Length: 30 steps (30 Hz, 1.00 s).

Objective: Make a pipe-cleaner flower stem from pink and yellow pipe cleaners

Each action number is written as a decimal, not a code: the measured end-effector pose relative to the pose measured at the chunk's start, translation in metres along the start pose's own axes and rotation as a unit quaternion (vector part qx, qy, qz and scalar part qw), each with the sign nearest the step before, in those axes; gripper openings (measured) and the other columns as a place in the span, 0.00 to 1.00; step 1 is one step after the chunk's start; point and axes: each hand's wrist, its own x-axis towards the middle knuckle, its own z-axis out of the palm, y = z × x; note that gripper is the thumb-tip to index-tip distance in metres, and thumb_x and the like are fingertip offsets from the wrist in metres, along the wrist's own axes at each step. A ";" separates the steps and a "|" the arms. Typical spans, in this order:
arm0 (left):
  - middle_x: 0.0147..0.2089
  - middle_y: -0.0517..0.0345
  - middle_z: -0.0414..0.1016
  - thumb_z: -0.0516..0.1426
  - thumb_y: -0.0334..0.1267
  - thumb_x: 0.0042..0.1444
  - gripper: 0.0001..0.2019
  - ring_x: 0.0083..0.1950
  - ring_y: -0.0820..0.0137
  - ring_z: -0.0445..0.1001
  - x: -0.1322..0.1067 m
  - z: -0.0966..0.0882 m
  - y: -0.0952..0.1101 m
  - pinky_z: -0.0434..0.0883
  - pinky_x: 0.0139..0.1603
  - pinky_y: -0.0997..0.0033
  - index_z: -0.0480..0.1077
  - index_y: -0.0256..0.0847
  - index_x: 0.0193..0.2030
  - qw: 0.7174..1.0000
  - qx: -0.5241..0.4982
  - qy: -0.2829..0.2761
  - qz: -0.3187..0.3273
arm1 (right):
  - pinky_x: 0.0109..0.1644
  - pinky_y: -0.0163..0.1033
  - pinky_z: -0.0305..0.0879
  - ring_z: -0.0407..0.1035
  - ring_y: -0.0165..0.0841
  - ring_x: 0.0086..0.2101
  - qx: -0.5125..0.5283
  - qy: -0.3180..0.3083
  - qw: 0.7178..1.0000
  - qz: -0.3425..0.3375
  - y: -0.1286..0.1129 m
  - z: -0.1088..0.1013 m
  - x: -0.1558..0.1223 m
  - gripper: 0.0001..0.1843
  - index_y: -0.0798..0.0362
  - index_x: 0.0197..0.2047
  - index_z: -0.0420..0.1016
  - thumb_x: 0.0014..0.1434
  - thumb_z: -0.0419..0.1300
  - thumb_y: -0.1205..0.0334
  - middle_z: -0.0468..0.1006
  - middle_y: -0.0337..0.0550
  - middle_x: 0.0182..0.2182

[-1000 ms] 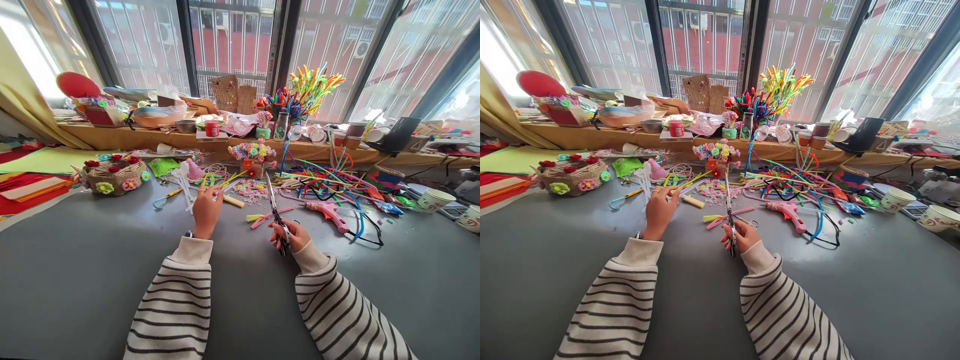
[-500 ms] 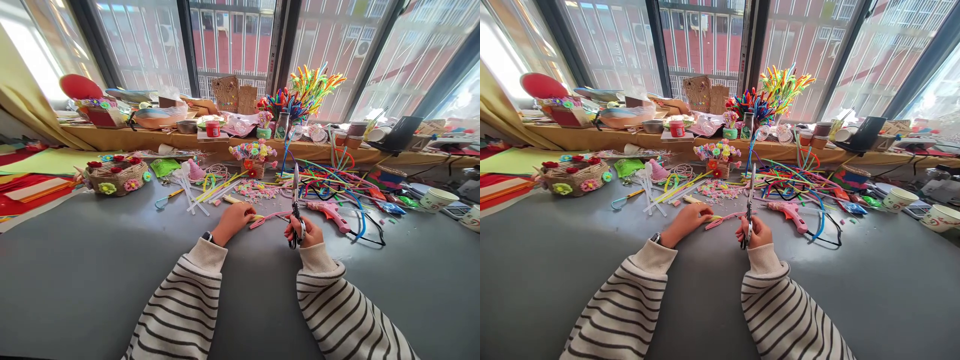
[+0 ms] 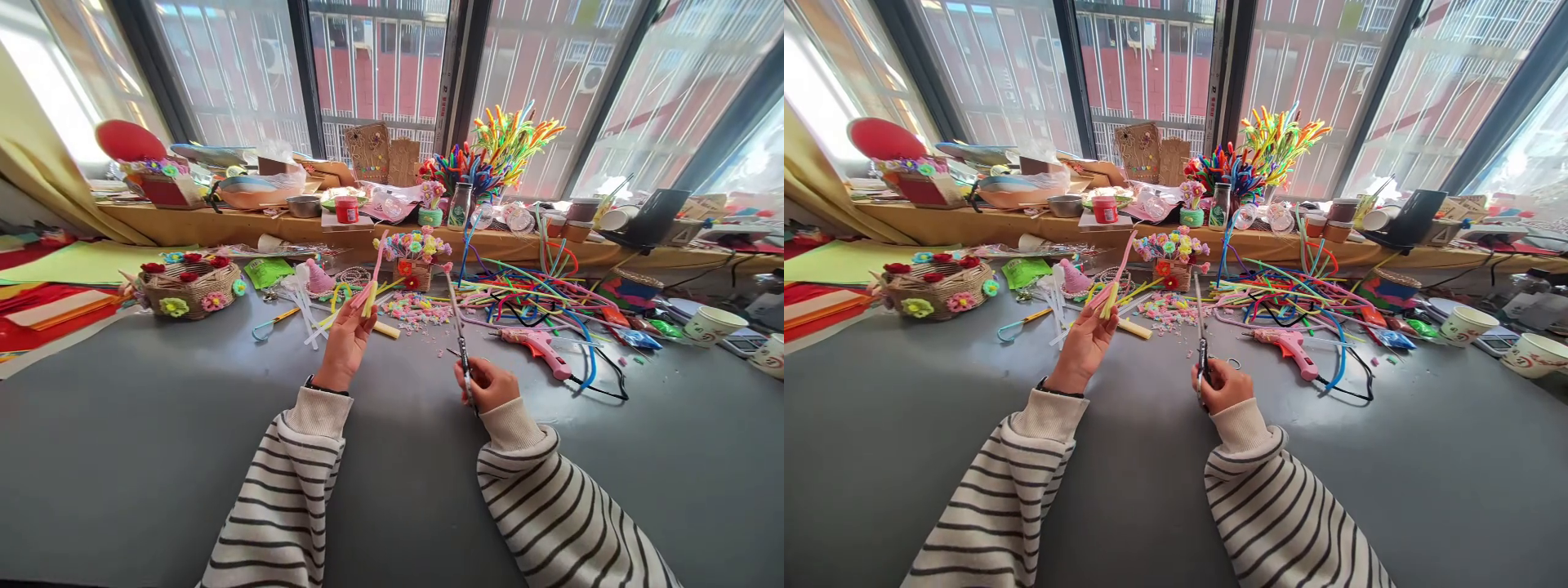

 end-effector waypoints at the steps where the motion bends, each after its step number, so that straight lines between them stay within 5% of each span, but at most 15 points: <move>1: 0.33 0.62 0.70 0.52 0.27 0.43 0.07 0.30 0.81 0.69 0.000 0.001 0.001 0.67 0.32 0.83 0.67 0.40 0.29 1.000 -0.017 -0.002 -0.002 | 0.18 0.30 0.54 0.58 0.25 0.13 -0.058 -0.032 0.997 -0.047 -0.001 0.001 -0.001 0.13 0.55 0.25 0.69 0.43 0.52 0.54 0.65 0.35 0.11; 5: 0.34 0.61 0.71 0.52 0.28 0.43 0.07 0.29 0.82 0.68 -0.004 0.003 0.003 0.67 0.31 0.85 0.68 0.39 0.29 0.998 -0.038 -0.040 -0.011 | 0.22 0.30 0.52 0.60 0.26 0.17 -0.218 -0.143 0.954 -0.149 -0.010 0.007 -0.002 0.12 0.53 0.27 0.71 0.42 0.52 0.57 0.68 0.37 0.14; 12: 0.31 0.59 0.71 0.55 0.31 0.39 0.08 0.29 0.78 0.69 -0.010 0.003 0.000 0.67 0.34 0.78 0.69 0.38 0.30 0.987 0.070 -0.125 -0.066 | 0.22 0.34 0.52 0.65 0.34 0.23 -0.361 -0.189 0.903 -0.135 -0.032 0.024 0.013 0.12 0.51 0.25 0.71 0.41 0.53 0.53 0.72 0.44 0.19; 17: 0.38 0.57 0.70 0.55 0.36 0.40 0.11 0.31 0.75 0.68 -0.010 0.001 -0.002 0.66 0.35 0.73 0.69 0.39 0.34 0.968 0.173 -0.173 -0.065 | 0.27 0.36 0.57 0.65 0.35 0.25 -0.293 -0.222 0.916 -0.163 -0.028 0.033 0.025 0.21 0.51 0.34 0.70 0.38 0.56 0.48 0.72 0.43 0.22; 22: 0.37 0.57 0.70 0.55 0.36 0.40 0.10 0.30 0.77 0.67 -0.008 0.001 -0.002 0.64 0.33 0.75 0.68 0.39 0.33 0.957 0.192 -0.206 -0.069 | 0.33 0.36 0.60 0.64 0.33 0.30 -0.170 -0.236 0.936 -0.200 -0.025 0.028 0.027 0.21 0.55 0.35 0.69 0.36 0.60 0.55 0.70 0.44 0.30; 24: 0.37 0.57 0.69 0.55 0.35 0.40 0.11 0.32 0.76 0.67 -0.009 0.002 -0.003 0.63 0.33 0.76 0.67 0.39 0.34 0.954 0.203 -0.211 -0.066 | 0.32 0.34 0.61 0.64 0.30 0.29 -0.091 -0.203 0.955 -0.195 -0.028 0.023 0.028 0.14 0.55 0.32 0.69 0.42 0.57 0.55 0.69 0.43 0.28; 27: 0.39 0.56 0.69 0.55 0.35 0.41 0.14 0.38 0.73 0.67 -0.009 0.003 -0.006 0.63 0.37 0.75 0.65 0.39 0.38 0.946 0.236 -0.214 -0.051 | 0.28 0.33 0.60 0.61 0.27 0.23 -0.019 -0.042 0.986 -0.163 -0.032 0.014 0.030 0.13 0.55 0.27 0.68 0.50 0.49 0.56 0.67 0.40 0.22; 30: 0.38 0.54 0.69 0.55 0.35 0.42 0.19 0.40 0.71 0.67 -0.008 0.005 -0.010 0.62 0.41 0.71 0.60 0.39 0.44 0.927 0.291 -0.232 -0.040 | 0.29 0.34 0.60 0.60 0.28 0.25 -0.052 0.116 0.972 -0.198 -0.031 0.006 0.032 0.13 0.55 0.31 0.69 0.52 0.48 0.57 0.66 0.42 0.25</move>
